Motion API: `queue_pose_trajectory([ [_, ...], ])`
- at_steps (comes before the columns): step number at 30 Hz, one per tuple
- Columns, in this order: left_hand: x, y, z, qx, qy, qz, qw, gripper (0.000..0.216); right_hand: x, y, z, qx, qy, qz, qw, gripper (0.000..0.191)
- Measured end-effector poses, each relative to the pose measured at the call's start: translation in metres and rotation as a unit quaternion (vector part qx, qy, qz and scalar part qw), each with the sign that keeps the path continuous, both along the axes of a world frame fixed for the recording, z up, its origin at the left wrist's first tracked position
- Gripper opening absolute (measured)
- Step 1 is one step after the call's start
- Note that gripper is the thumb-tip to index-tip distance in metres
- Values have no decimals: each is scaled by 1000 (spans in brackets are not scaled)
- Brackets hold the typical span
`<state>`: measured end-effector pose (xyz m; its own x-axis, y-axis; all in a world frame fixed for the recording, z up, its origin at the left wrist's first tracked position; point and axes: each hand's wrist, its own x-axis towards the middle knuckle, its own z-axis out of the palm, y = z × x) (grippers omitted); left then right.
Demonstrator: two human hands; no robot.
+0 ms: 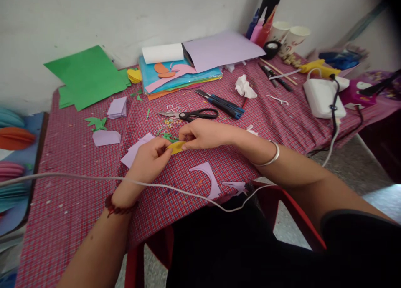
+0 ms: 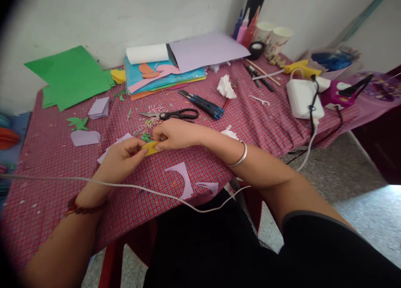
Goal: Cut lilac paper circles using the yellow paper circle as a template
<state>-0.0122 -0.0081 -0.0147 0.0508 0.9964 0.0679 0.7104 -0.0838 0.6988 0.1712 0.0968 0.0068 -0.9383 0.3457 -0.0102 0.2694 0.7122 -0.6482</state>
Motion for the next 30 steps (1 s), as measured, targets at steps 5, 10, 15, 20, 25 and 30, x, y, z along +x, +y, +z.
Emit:
queue_pose_trajectory([
  [5,-1,1,-5,-28,-7,-4,1000,7,-3,0,-7,-1,4,-11,1000,2],
  [10,2,1,-7,-33,-16,15,999,9,-3,0,-8,27,-10,-22,999,5],
  [15,5,0,1,-46,-114,61,991,6,-4,1,-7,-19,17,-38,999,12],
  [20,4,1,7,-69,-369,151,914,17,-6,4,-8,-212,55,-66,973,11],
  [25,-4,2,4,-30,-299,135,944,24,-7,3,-8,-168,55,-78,981,13],
  [30,-5,1,-2,36,-87,92,991,16,-5,-9,0,60,24,-84,994,13],
])
